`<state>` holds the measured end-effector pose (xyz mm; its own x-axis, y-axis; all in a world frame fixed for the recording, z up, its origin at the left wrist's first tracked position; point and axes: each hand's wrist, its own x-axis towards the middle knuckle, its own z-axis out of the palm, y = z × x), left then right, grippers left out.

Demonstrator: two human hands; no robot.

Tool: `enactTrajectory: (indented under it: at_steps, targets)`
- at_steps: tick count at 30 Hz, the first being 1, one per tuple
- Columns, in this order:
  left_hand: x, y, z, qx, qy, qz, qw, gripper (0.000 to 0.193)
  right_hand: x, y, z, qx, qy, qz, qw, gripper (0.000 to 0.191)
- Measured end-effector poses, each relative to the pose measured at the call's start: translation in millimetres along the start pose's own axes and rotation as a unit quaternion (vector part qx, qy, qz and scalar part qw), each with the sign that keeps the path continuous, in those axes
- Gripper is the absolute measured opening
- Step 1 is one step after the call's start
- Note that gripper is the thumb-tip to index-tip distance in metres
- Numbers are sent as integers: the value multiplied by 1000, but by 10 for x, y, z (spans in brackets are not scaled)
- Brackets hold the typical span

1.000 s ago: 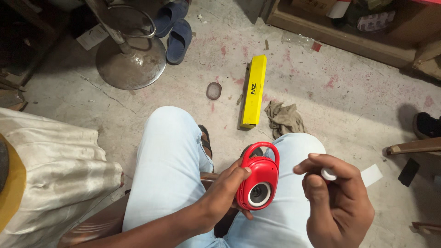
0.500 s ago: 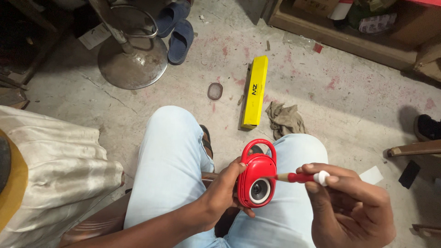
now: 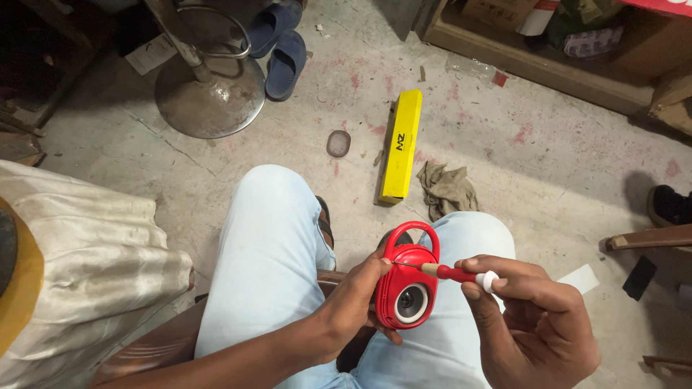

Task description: The person uses a screwdriver to remove screws from a red portable speaker, then removes the back cover. They continue to unscrew and remove internal components, including a circular part, and place them on the floor.

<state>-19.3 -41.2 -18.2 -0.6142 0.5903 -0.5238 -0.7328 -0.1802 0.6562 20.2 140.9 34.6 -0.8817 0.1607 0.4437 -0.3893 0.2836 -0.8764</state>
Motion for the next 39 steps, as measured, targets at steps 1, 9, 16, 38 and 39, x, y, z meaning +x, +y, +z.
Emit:
enactTrajectory:
  at_steps: [1, 9, 16, 38, 39]
  targets:
    - [-6, -5, -3, -1, -3, 2, 1000, 64, -7, 0, 5, 4, -1, 0, 1000, 27]
    - [-22, 1, -15, 4, 2, -8, 1000, 64, -29, -19, 2, -10, -12, 7, 1000, 27]
    - [-22, -32, -25, 15, 5, -10, 1000, 64, -60, -26, -32, -119, -21, 1, 993, 37]
    - [199, 7, -37, 9, 4, 11, 1000, 62, 44, 308, -81, -7, -95, -68, 993, 47]
    - [199, 3, -41, 12, 9, 3, 1000, 62, 14, 260, -87, 17, -98, -37, 994, 44]
